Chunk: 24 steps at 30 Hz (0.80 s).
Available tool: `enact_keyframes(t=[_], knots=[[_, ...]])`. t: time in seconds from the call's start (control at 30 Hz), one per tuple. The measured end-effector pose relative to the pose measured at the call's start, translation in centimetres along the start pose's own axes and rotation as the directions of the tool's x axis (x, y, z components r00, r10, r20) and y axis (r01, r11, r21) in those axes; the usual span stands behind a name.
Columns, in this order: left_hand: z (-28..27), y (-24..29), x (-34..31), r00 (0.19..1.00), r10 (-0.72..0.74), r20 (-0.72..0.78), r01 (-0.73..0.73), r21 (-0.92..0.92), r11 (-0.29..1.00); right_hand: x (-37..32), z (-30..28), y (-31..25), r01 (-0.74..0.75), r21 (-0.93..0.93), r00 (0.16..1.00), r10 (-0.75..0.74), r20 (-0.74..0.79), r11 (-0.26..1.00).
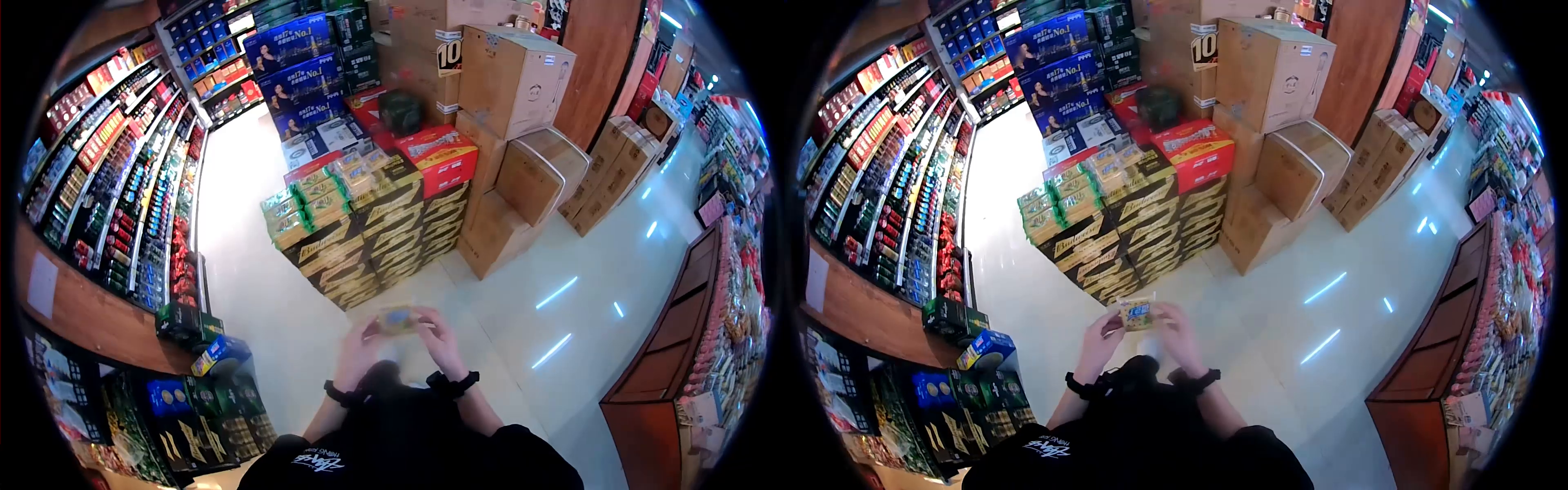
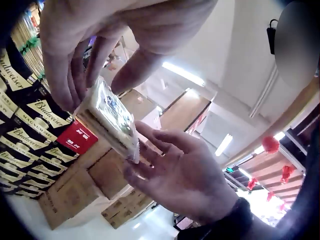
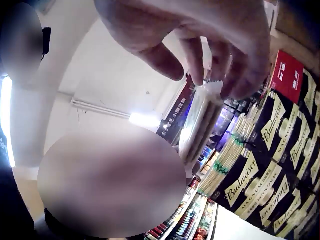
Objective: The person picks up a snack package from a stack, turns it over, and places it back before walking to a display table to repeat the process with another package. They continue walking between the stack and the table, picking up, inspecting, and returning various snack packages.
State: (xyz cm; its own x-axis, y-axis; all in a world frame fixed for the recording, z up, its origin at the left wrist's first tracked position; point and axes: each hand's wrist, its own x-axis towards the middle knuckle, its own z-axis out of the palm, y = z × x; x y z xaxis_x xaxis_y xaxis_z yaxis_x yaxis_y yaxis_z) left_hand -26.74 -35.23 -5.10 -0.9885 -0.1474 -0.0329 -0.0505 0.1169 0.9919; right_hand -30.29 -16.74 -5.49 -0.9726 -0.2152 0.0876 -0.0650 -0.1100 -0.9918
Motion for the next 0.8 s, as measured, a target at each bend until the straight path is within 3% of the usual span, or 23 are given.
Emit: enact_keyframes(t=[0.13, 0.2, 0.27, 0.47, 0.53, 0.63, 0.7, 0.73, 0.8], knots=[[1.4, -0.3, 2.7, 0.998, -0.037, 0.053, 0.036, 0.026, 0.999, 1.5, -1.1, 0.4, -0.057, 0.019, 0.996, 0.058, -0.073, 0.998], [1.8, -0.8, 4.4, 0.995, 0.001, 0.097, -0.005, 0.036, 0.999, 2.3, -1.6, 0.7, 0.011, 0.009, 0.993, -0.009, -0.121, 1.0], [2.6, -0.7, 6.3, 0.988, -0.069, 0.141, 0.069, 0.004, 0.998, 3.5, -2.3, 0.8, 0.005, -0.003, 0.987, -0.005, -0.164, 1.0], [4.3, -1.6, 12.9, 0.976, 0.023, 0.218, -0.013, -0.047, 0.999, 8.3, -4.2, 0.9, -0.05, -0.1, 0.971, 0.025, -0.239, 0.994], [4.3, -0.3, 14.7, 0.982, 0.033, 0.188, -0.026, -0.035, 0.999, 10.1, -3.8, 0.1, -0.101, -0.057, 0.964, 0.084, -0.251, 0.993], [3.8, 0.1, 17.1, 0.99, 0.014, 0.142, -0.005, -0.064, 0.998, 13.0, -3.4, 0.4, -0.129, -0.137, 0.969, 0.095, -0.229, 0.982], [3.5, -0.8, 19.1, 0.992, 0.081, 0.098, -0.085, 0.046, 0.995, 15.3, -3.3, 0.2, -0.156, -0.222, 0.973, 0.111, -0.202, 0.962], [3.4, -0.8, 19.9, 0.994, 0.07, 0.081, -0.072, 0.016, 0.997, 16.2, -3.2, 0.2, -0.148, -0.202, 0.977, 0.111, -0.182, 0.968], [3.0, -0.5, 22.0, 0.996, 0.05, 0.079, -0.06, 0.123, 0.991, 18.3, -3.0, -0.2, -0.149, -0.217, 0.982, 0.119, -0.145, 0.965]])
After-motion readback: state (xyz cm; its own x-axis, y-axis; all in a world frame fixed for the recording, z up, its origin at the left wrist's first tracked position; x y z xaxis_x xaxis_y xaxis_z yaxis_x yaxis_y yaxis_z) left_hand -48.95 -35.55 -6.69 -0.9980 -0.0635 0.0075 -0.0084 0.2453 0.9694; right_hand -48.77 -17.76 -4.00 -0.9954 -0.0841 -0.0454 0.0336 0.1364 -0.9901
